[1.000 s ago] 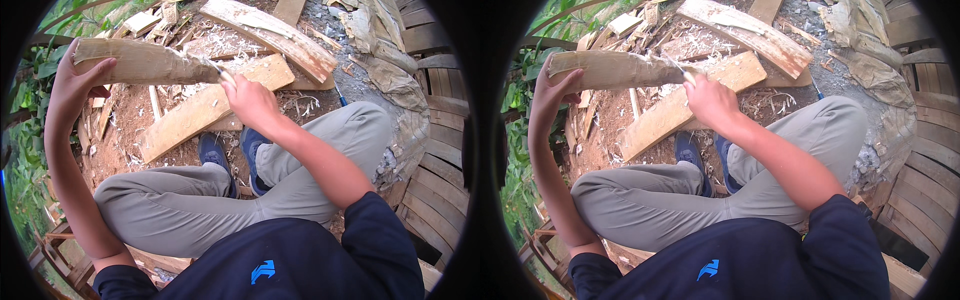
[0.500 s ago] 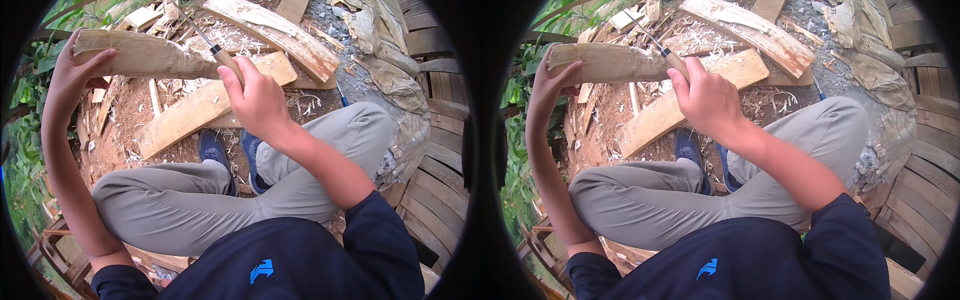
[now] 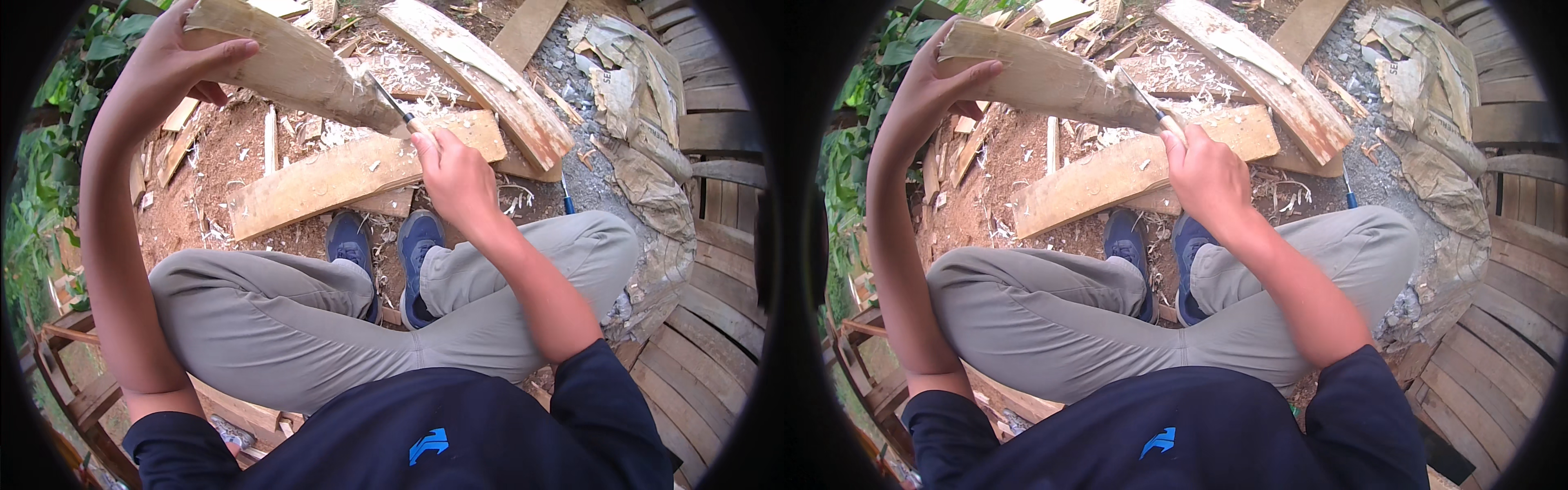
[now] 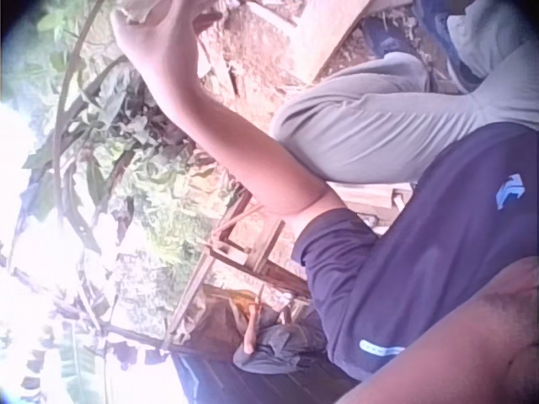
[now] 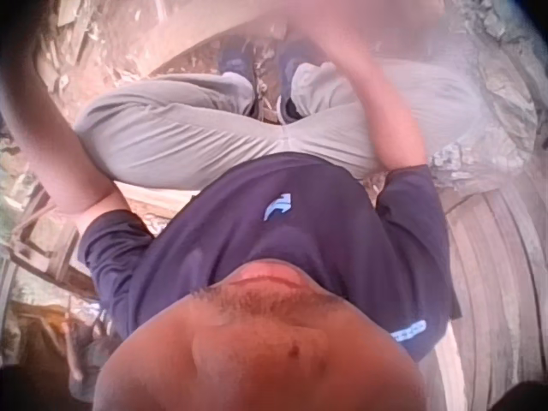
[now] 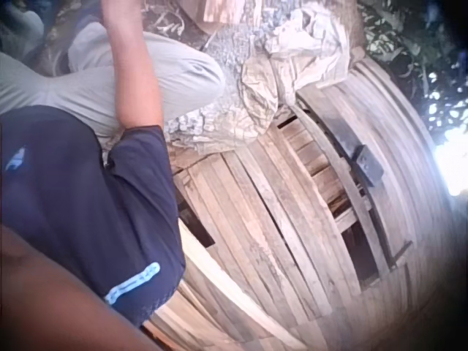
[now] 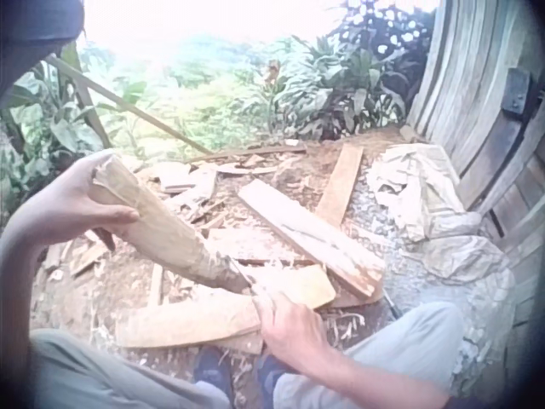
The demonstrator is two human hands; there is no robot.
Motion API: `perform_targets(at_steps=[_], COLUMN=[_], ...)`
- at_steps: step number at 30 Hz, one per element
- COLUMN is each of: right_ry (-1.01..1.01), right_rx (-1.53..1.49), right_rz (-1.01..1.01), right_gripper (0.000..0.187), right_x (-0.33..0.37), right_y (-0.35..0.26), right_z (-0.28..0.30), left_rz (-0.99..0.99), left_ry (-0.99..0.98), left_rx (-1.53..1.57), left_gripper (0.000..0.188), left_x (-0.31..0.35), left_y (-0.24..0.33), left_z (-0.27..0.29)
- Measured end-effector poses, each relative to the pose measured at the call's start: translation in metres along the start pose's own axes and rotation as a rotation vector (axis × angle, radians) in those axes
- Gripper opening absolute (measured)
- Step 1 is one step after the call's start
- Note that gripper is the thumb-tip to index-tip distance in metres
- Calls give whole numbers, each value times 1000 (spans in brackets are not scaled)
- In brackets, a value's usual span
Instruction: The person sits on the ground and carves a piece of wood using a knife. They hold the wood in their left hand and use the knife in their right hand to shave off thin strips of wood, creating shavings that fall onto the ground.
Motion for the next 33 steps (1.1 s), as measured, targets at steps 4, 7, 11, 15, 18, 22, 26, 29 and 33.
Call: perform_targets(at_steps=[4,7,11,15,18,22,26,29,33], right_ry=[362,65,125,458,-234,121,264,-150,243], right_rx=[-324,-42,-212,-524,190,-169,-250,350,-151], right_rz=[16,-42,-102,118,-89,-131,-79,-7,-55], right_gripper=[33,33,34,33,34,34,32,32,34], right_x=[14,10,-1,3,2,1,7,3,9], right_y=[-14,14,1,-15,20,-7,0,10,-20], right_z=[18,-15,3,9,-18,13,4,-12,24], left_rz=[-75,-64,31,141,104,145,203,208,214], left_ry=[3,3,-18,1,8,-9,48,72,-32], left_rx=[12,11,162,216,181,236,174,211,287], left_gripper=[51,39,43,63,71,77,73,68,68], left_x=[5,11,13,27,11,6,1,8,3], left_y=[15,34,31,36,25,18,16,19,15], left_z=[-26,-36,-17,2,-16,-3,-13,-7,-1])
Point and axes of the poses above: each hand's wrist, its own x-axis away from the middle knuckle, its own z-axis out of the back of the hand, y = z × x, the point moved 1 cm from there along -x, towards the middle knuckle, and after that the axes turned 14 degrees about x, right-handed, at the moved point
